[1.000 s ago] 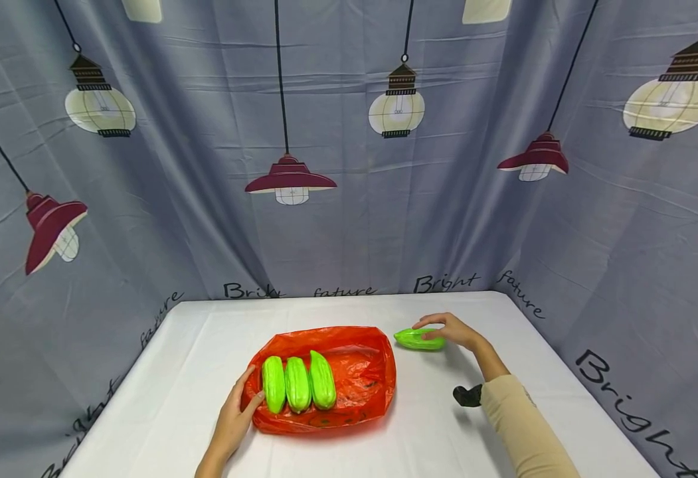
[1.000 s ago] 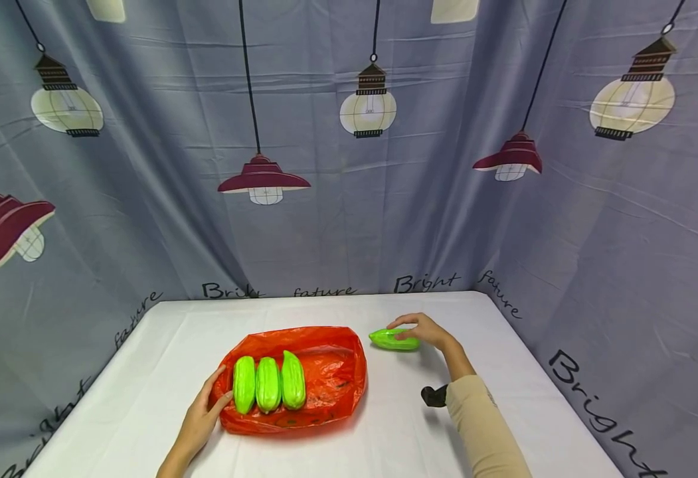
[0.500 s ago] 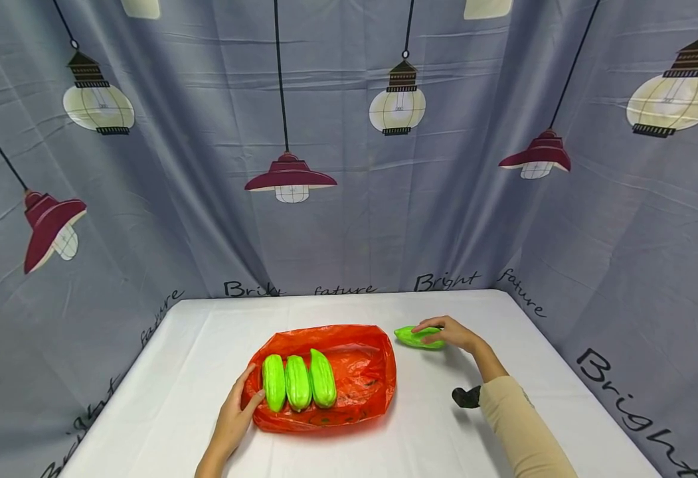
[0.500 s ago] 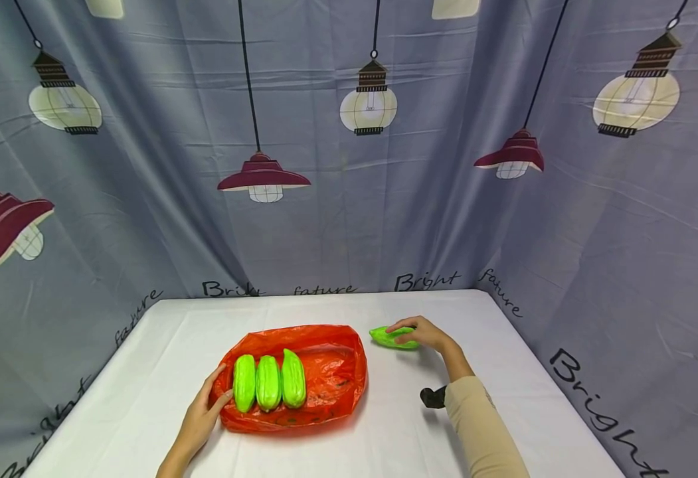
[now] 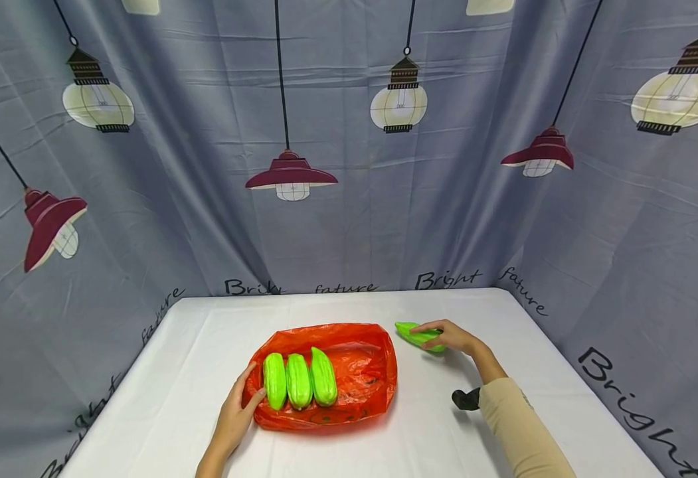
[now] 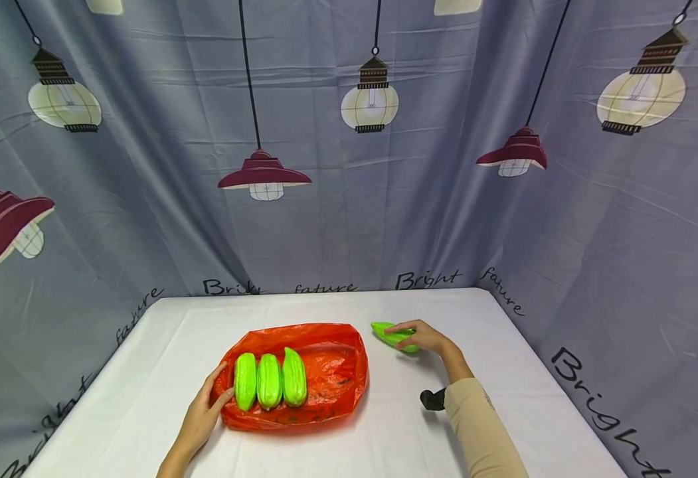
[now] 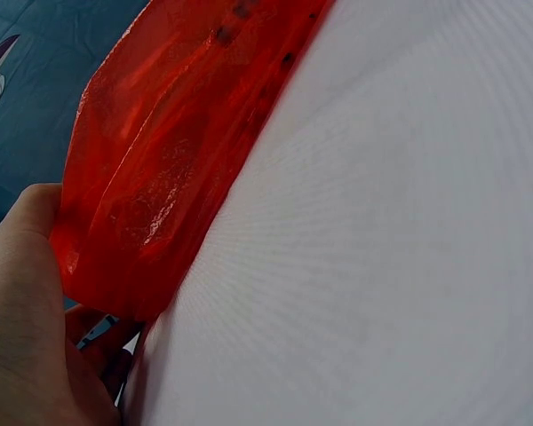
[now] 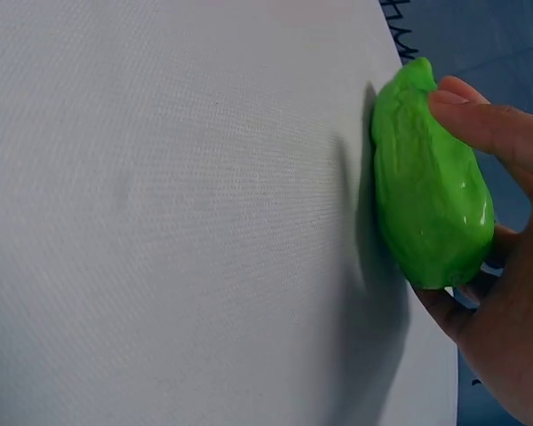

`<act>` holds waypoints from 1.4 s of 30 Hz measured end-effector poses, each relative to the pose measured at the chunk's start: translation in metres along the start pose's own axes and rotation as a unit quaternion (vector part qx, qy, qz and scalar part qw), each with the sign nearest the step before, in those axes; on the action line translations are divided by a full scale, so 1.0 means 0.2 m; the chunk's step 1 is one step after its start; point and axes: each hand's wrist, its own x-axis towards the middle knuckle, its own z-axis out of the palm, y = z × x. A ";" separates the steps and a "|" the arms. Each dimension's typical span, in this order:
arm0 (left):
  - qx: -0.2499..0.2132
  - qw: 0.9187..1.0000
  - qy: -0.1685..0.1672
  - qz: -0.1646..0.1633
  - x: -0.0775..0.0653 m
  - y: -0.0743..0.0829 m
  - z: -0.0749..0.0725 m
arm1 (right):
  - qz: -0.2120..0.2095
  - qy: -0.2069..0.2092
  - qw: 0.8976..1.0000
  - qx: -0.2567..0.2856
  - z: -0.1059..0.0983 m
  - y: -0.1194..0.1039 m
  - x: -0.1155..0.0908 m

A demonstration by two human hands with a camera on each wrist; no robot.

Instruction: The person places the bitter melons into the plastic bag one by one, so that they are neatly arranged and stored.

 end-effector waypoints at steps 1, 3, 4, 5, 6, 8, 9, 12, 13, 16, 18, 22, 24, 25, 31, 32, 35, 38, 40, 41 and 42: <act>0.000 1.000 0.000 0.001 0.00 0.00 0.00 | 0.004 -0.001 1.000 0.004 0.00 -0.01 -0.01; 0.001 1.000 -0.003 0.002 0.00 0.01 0.00 | 0.010 -0.001 1.000 0.005 0.00 -0.03 -0.01; 0.002 1.000 -0.004 0.003 0.00 0.01 0.00 | 0.014 0.000 1.000 0.006 0.00 -0.03 -0.01; 0.002 1.000 -0.005 0.004 0.00 0.01 0.00 | 0.015 0.001 1.000 0.007 0.00 -0.01 -0.01; 0.002 1.000 -0.006 0.004 0.00 0.01 0.00 | 0.016 0.005 1.000 0.006 0.01 0.00 -0.01; 0.002 1.000 -0.006 0.003 0.00 0.01 0.00 | 0.015 0.011 1.000 -0.002 0.01 0.04 0.00; 0.002 1.000 -0.007 0.002 0.00 0.01 0.00 | 0.016 0.014 1.000 -0.006 0.01 0.06 0.01; 0.002 1.000 -0.008 -0.001 0.00 0.01 0.00 | 0.026 0.025 0.999 -0.022 0.02 0.10 0.02; 0.002 1.000 -0.008 -0.001 0.00 0.01 0.00 | 0.031 0.028 0.999 -0.026 0.02 0.11 0.02; 0.002 1.000 -0.009 -0.002 0.00 0.01 0.00 | 0.045 0.037 0.998 -0.026 0.02 0.11 0.02; 0.003 1.000 -0.008 0.000 0.00 0.01 0.00 | 0.047 0.044 0.998 -0.021 0.03 0.11 0.01; 0.002 1.000 -0.007 0.003 0.00 0.01 0.00 | 0.036 0.055 0.998 -0.010 0.03 0.09 -0.01; 0.003 1.000 -0.006 0.006 0.00 0.01 0.00 | 0.027 0.060 0.998 -0.006 0.04 0.09 -0.02; 0.003 1.000 -0.006 0.007 0.00 0.01 0.00 | 0.019 0.062 0.998 -0.004 0.04 0.09 -0.02; 0.004 1.000 -0.006 0.006 0.00 0.01 0.00 | -0.034 0.073 0.997 0.017 0.06 0.04 -0.06; 0.005 1.000 -0.006 0.006 0.00 0.01 0.00 | -0.040 0.074 0.996 0.023 0.06 0.01 -0.07; 0.006 1.000 -0.004 0.006 0.00 0.00 0.00 | -0.061 0.089 0.994 0.033 0.09 -0.08 -0.11; 0.005 1.000 -0.004 0.007 0.01 0.01 0.00 | -0.094 0.118 0.988 0.036 0.11 -0.16 -0.13; 0.003 1.000 -0.003 0.007 0.01 0.00 0.00 | -0.117 0.143 0.982 0.036 0.14 -0.19 -0.14; 0.002 1.000 -0.003 0.007 0.01 0.00 0.00 | -0.128 0.153 0.979 0.039 0.15 -0.20 -0.15; 0.002 1.000 -0.003 0.007 0.01 0.00 0.00 | -0.134 0.161 0.977 0.041 0.17 -0.24 -0.16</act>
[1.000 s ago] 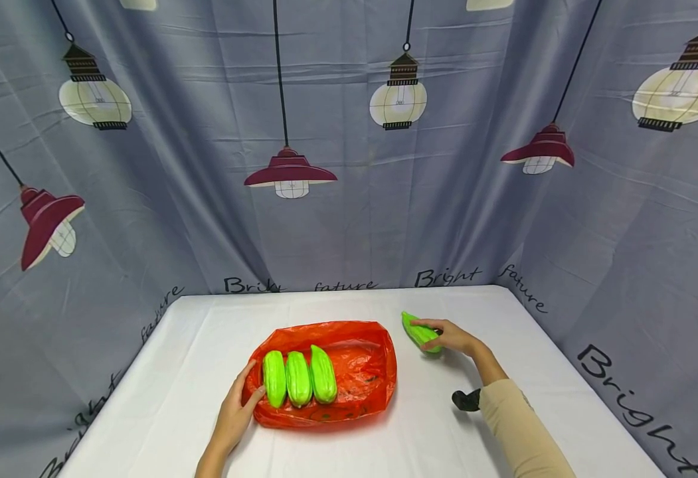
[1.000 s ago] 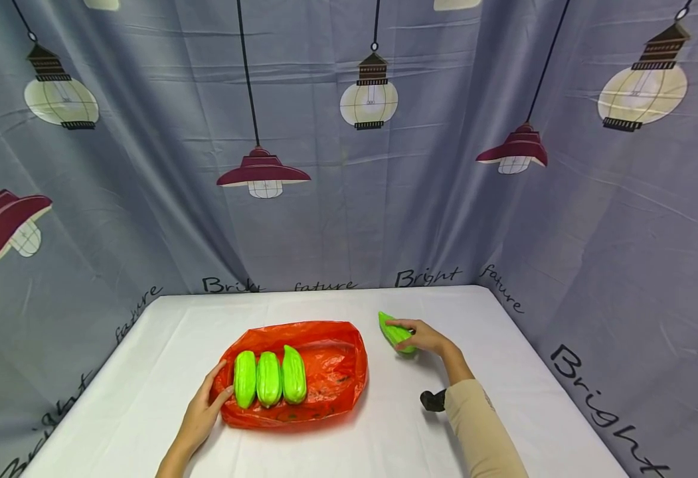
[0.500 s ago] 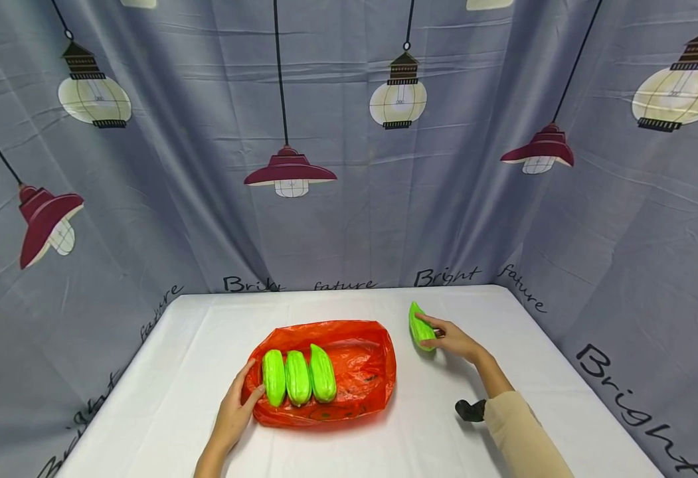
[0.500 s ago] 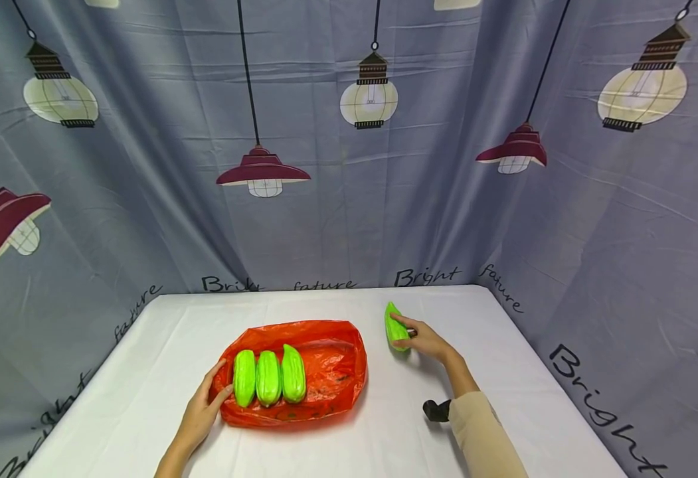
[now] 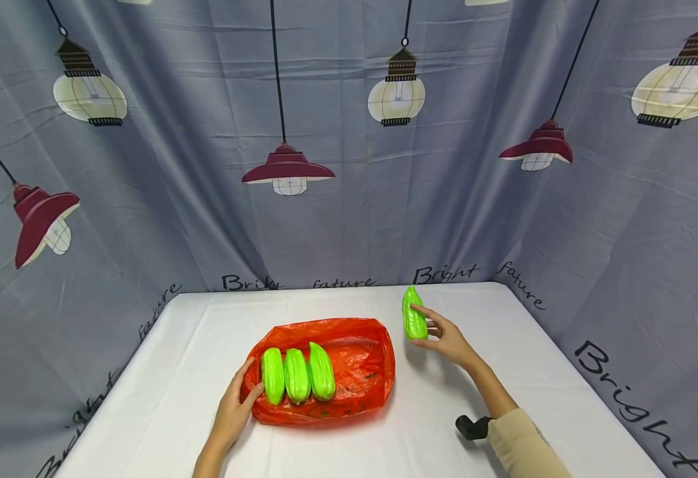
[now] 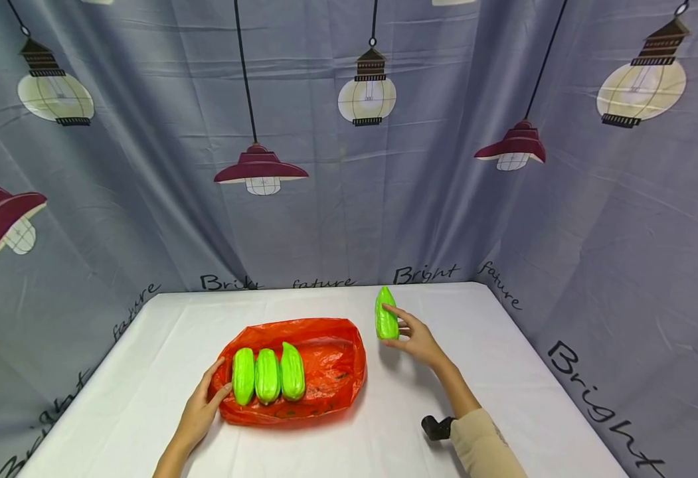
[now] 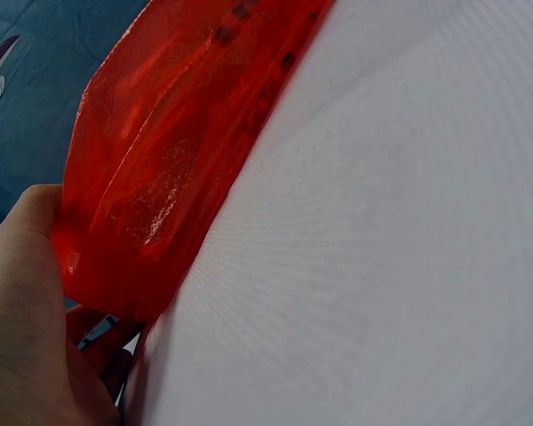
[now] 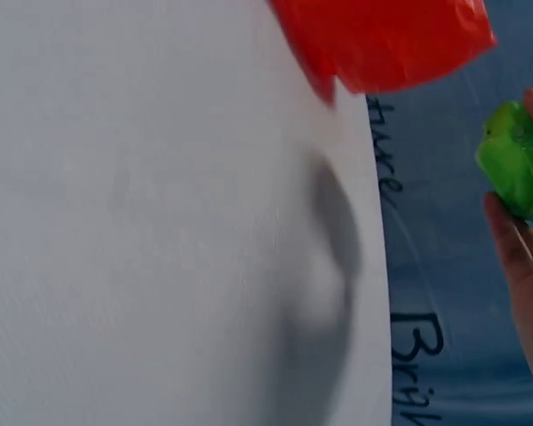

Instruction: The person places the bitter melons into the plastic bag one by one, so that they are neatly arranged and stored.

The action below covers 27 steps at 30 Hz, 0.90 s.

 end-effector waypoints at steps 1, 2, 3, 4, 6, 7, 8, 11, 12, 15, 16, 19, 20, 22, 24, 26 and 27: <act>-0.001 1.000 0.000 0.000 0.00 0.00 0.00 | -0.008 0.008 1.000 0.001 0.01 -0.02 0.00; -0.002 1.000 -0.001 0.000 0.00 0.00 0.00 | -0.016 0.016 1.000 0.002 0.02 -0.04 -0.01; -0.002 1.000 -0.001 0.001 0.01 0.00 0.00 | -0.024 0.022 0.999 0.003 0.03 -0.07 -0.01; -0.002 1.000 -0.003 0.001 0.01 0.00 0.00 | -0.030 0.028 0.999 0.007 0.04 -0.09 -0.02; 0.000 1.000 -0.003 0.004 0.01 0.01 0.00 | -0.044 0.036 0.998 0.016 0.07 -0.13 -0.02; 0.000 1.000 -0.003 0.004 0.01 0.01 0.00 | -0.050 0.039 0.998 0.019 0.08 -0.15 -0.02; 0.000 1.000 -0.002 0.004 0.01 0.01 0.00 | -0.056 0.040 0.997 0.022 0.09 -0.17 -0.02; 0.000 1.000 -0.002 0.006 0.00 0.01 0.00 | -0.077 0.040 0.996 0.029 0.12 -0.22 -0.01; -0.001 1.000 -0.002 0.006 0.00 0.01 0.00 | -0.083 0.038 0.995 0.029 0.13 -0.24 -0.01; -0.001 1.000 -0.004 0.007 0.00 0.00 0.00 | -0.105 0.030 0.993 0.033 0.16 -0.29 -0.01; -0.001 1.000 -0.005 0.005 0.00 0.00 0.00 | -0.109 0.027 0.993 0.033 0.17 -0.30 -0.01; 0.000 1.000 -0.003 0.003 0.00 0.00 0.00 | -0.117 0.021 0.993 0.028 0.21 -0.34 -0.01; 0.000 1.000 -0.002 0.001 0.00 0.00 0.00 | -0.118 0.021 0.993 0.025 0.22 -0.35 -0.01; 0.002 1.000 -0.001 0.001 0.00 0.00 0.00 | -0.118 0.023 0.993 0.020 0.24 -0.37 -0.01; 0.001 1.000 -0.001 0.001 0.00 0.01 0.00 | -0.119 0.027 0.992 0.013 0.26 -0.39 -0.02; 0.001 1.000 -0.002 0.001 0.00 0.01 0.00 | -0.114 0.029 0.993 0.006 0.28 -0.40 -0.02; 0.001 1.000 -0.003 0.001 0.00 0.01 0.00 | -0.112 0.027 0.993 0.003 0.29 -0.40 -0.02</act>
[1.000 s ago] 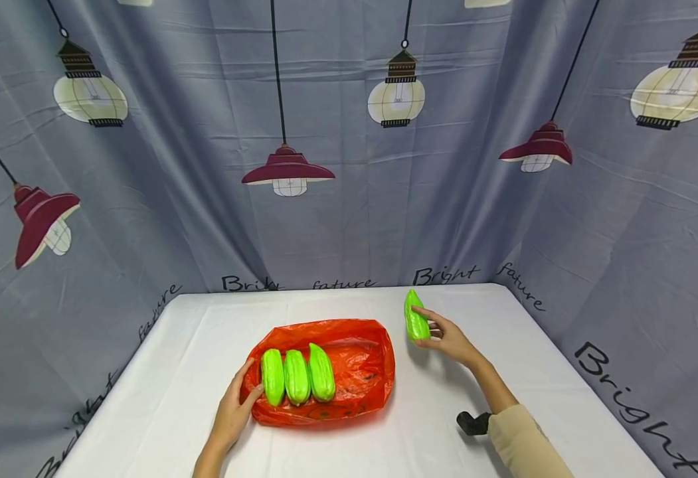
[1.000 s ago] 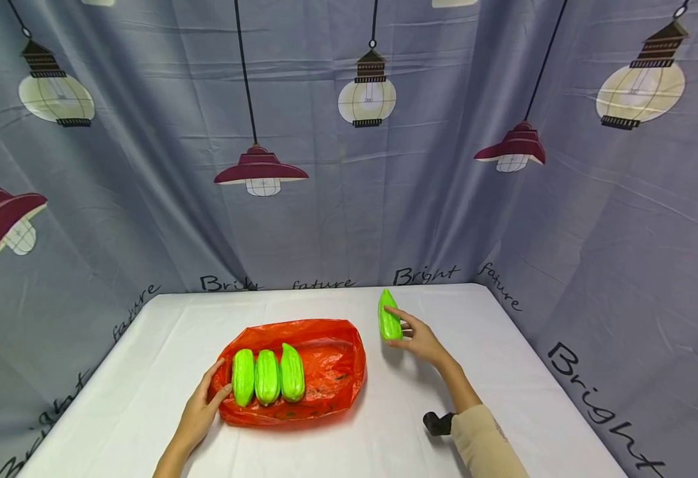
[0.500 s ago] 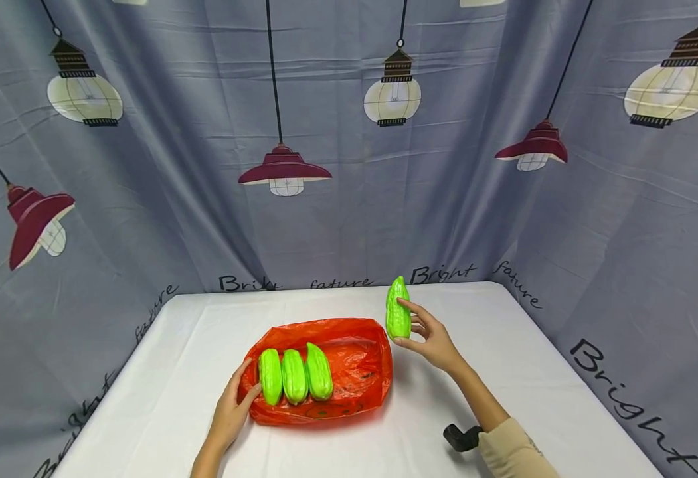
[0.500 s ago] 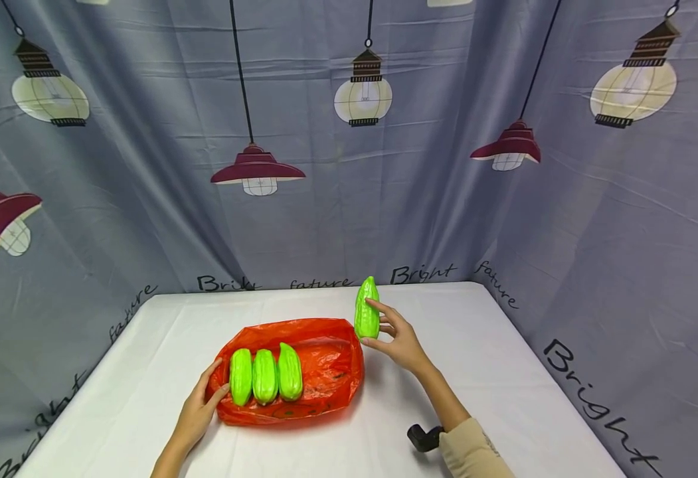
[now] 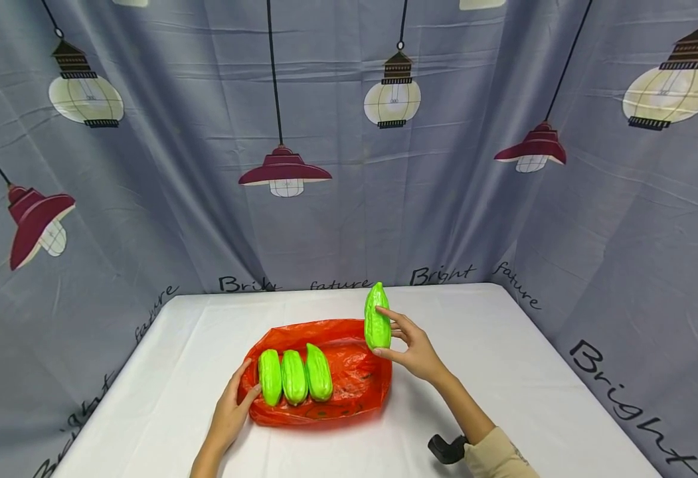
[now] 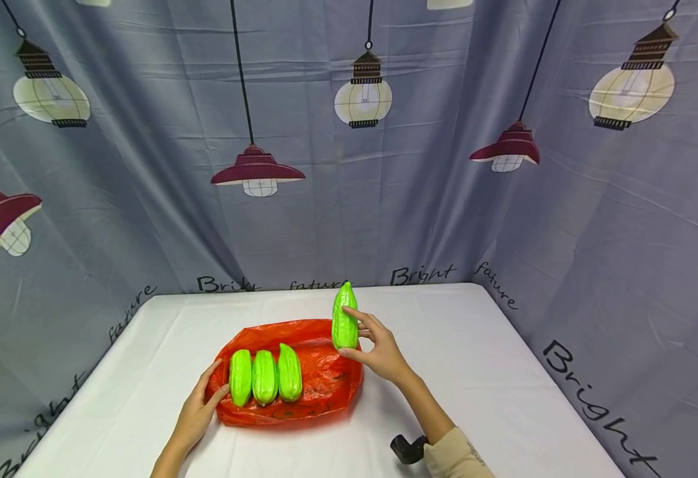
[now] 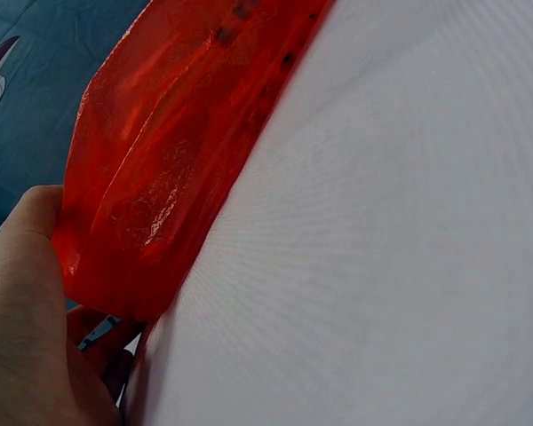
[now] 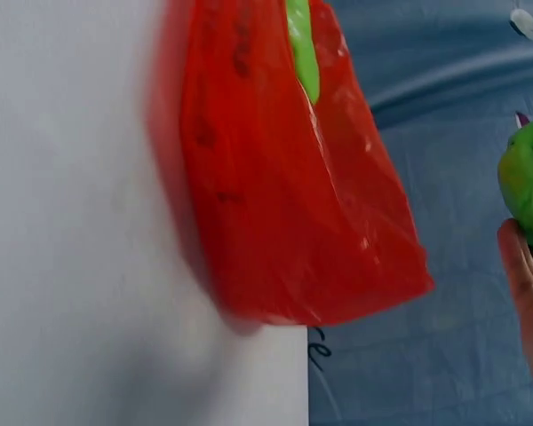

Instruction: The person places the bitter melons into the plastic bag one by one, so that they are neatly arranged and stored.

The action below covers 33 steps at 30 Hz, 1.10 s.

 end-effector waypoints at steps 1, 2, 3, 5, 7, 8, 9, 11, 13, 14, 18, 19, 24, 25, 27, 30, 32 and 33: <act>0.000 1.000 0.000 0.000 0.00 0.00 0.00 | 0.002 -0.004 1.000 -0.003 0.01 -0.01 0.00; -0.001 1.000 0.000 0.000 0.00 0.00 0.00 | 0.004 -0.009 1.000 -0.005 0.02 -0.01 0.00; -0.001 1.000 0.001 0.000 0.00 0.00 0.00 | 0.009 -0.016 1.000 -0.009 0.03 -0.02 0.00; 0.001 1.000 0.002 0.002 0.00 0.00 0.00 | 0.016 -0.030 0.999 -0.013 0.06 -0.03 -0.01; 0.000 1.000 0.004 0.004 0.00 -0.01 0.00 | 0.021 -0.046 0.999 -0.020 0.09 -0.04 -0.01; 0.000 1.000 0.004 0.005 0.00 -0.01 0.00 | 0.023 -0.053 0.998 -0.027 0.10 -0.04 -0.02; 0.000 1.000 0.004 0.005 0.00 -0.01 0.00 | 0.023 -0.059 0.997 -0.033 0.12 -0.04 -0.02; 0.001 1.000 0.003 0.005 0.00 -0.01 0.00 | 0.024 -0.070 0.996 -0.041 0.15 -0.01 -0.04; 0.001 1.000 0.002 0.003 0.00 -0.01 0.00 | 0.027 -0.081 0.995 -0.047 0.19 0.04 -0.05; 0.002 1.000 0.002 0.003 0.00 -0.01 0.00 | 0.031 -0.087 0.995 -0.048 0.20 0.07 -0.06; 0.002 1.000 0.002 0.002 0.00 -0.01 0.01 | 0.057 -0.116 0.990 -0.058 0.26 0.17 -0.07; 0.002 1.000 0.002 0.002 0.00 -0.01 0.01 | 0.064 -0.123 0.988 -0.064 0.27 0.18 -0.07; 0.000 1.000 0.002 0.001 0.00 -0.02 0.01 | 0.093 -0.151 0.980 -0.086 0.29 0.21 -0.07; 0.000 1.000 0.002 0.002 0.00 -0.02 0.00 | 0.096 -0.156 0.979 -0.092 0.30 0.21 -0.07; -0.001 1.000 0.002 0.003 0.00 -0.02 0.00 | 0.100 -0.166 0.976 -0.103 0.31 0.22 -0.06; -0.002 1.000 0.002 0.002 0.00 -0.02 0.00 | 0.104 -0.181 0.971 -0.114 0.33 0.24 -0.06; -0.003 1.000 0.001 0.003 0.00 -0.02 0.00 | 0.106 -0.190 0.969 -0.115 0.34 0.25 -0.06; -0.003 1.000 0.001 0.003 0.00 -0.01 0.00 | 0.108 -0.194 0.968 -0.115 0.34 0.25 -0.06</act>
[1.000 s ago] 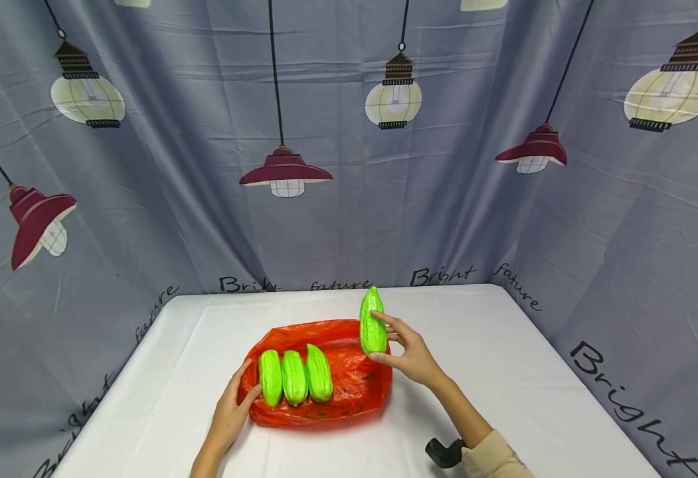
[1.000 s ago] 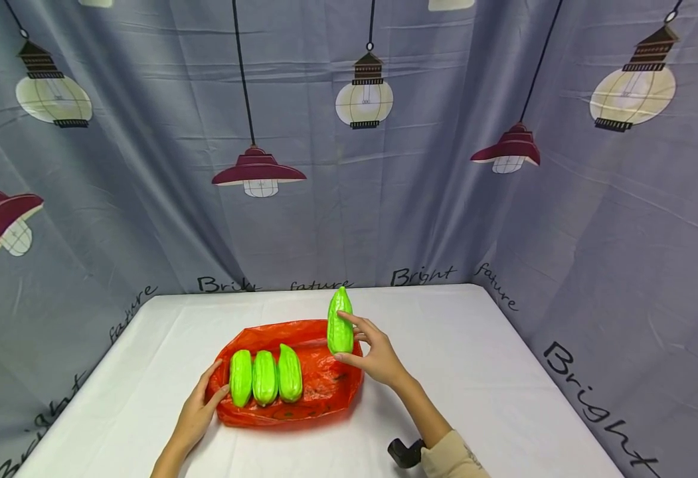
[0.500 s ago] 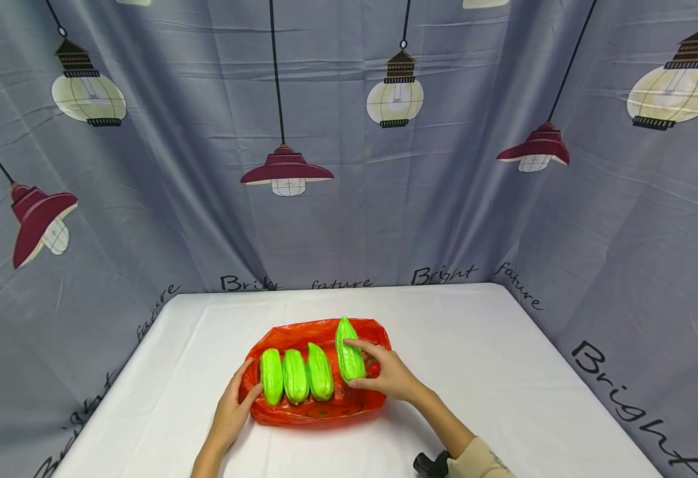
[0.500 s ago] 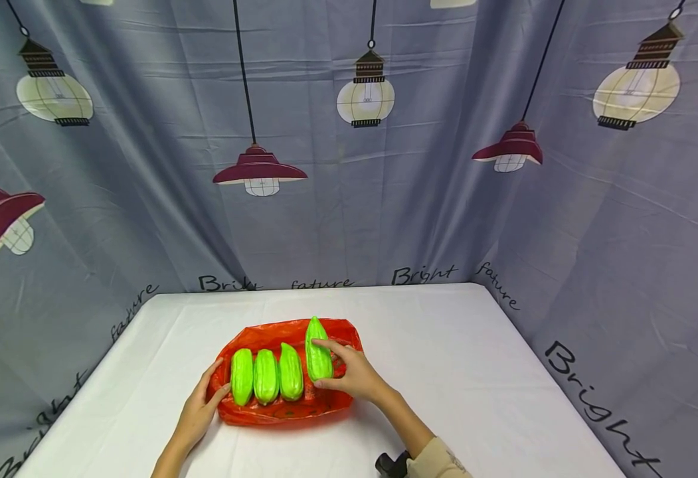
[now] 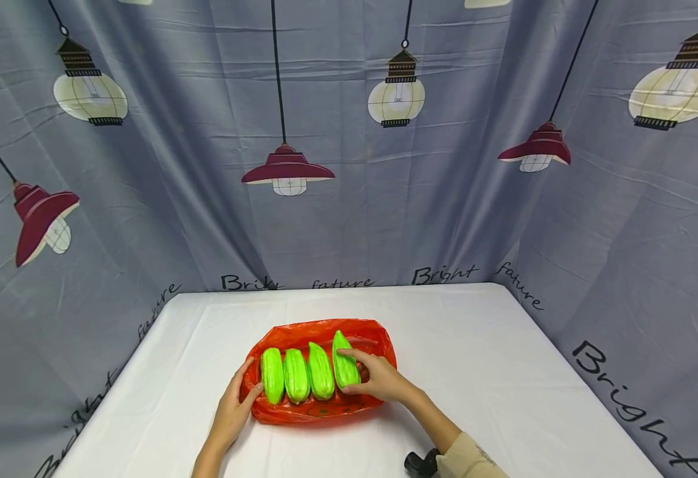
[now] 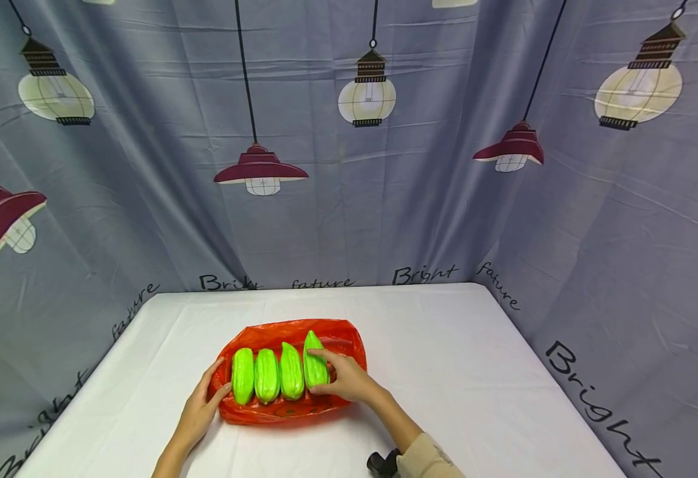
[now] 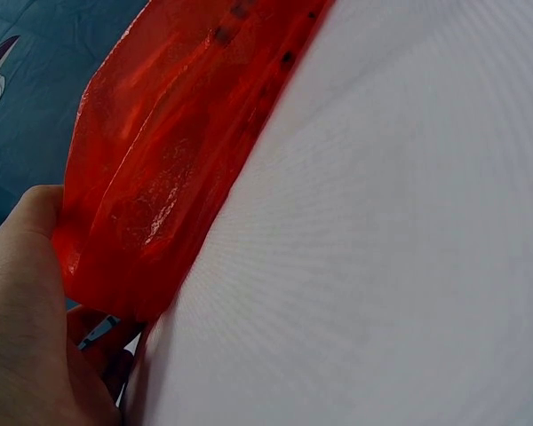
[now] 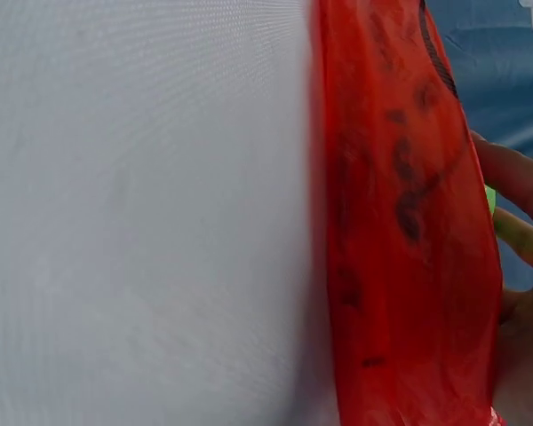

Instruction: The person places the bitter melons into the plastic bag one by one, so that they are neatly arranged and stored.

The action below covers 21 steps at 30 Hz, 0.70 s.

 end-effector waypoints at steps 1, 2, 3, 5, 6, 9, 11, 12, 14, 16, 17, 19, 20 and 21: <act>0.000 1.000 0.000 0.000 0.00 0.00 0.00 | 0.002 -0.004 1.000 -0.002 0.00 0.00 0.00; 0.000 1.000 -0.001 -0.001 0.00 0.00 0.00 | 0.005 -0.007 1.000 -0.003 0.01 0.00 0.00; 0.000 1.000 -0.001 0.000 0.00 0.00 0.00 | 0.007 -0.009 1.000 -0.005 0.01 0.00 0.00; 0.000 1.000 -0.001 -0.001 0.00 0.01 0.00 | 0.011 -0.011 1.000 -0.006 0.01 0.01 0.01; 0.000 1.000 -0.002 -0.001 0.00 0.01 0.00 | 0.010 -0.011 1.000 -0.007 0.02 0.01 0.01; 0.000 1.000 -0.002 -0.002 0.00 0.00 0.00 | 0.010 -0.011 1.000 -0.006 0.02 0.01 0.01; 0.000 1.000 -0.002 -0.003 0.00 0.00 0.00 | 0.009 -0.013 1.000 -0.005 0.03 0.02 0.02; 0.000 1.000 -0.002 -0.003 0.00 0.00 0.00 | 0.010 -0.014 1.000 -0.006 0.03 0.02 0.02; 0.000 1.000 -0.002 -0.004 0.00 0.00 0.00 | 0.013 -0.017 1.000 -0.002 0.03 0.02 0.02; 0.000 1.000 -0.002 -0.004 0.00 0.00 0.00 | 0.015 -0.020 1.000 0.004 0.04 0.03 0.02; 0.001 1.000 -0.002 -0.005 0.00 0.00 0.00 | 0.015 -0.021 1.000 0.008 0.04 0.03 0.02; 0.003 1.000 -0.003 -0.006 0.00 0.00 0.00 | 0.015 -0.023 0.999 0.018 0.04 0.03 0.03; 0.004 1.000 -0.004 -0.006 0.00 0.00 0.00 | 0.015 -0.025 0.999 0.023 0.04 0.04 0.03; 0.005 1.000 -0.004 -0.007 0.00 0.01 0.00 | 0.013 -0.025 0.999 0.027 0.04 0.04 0.03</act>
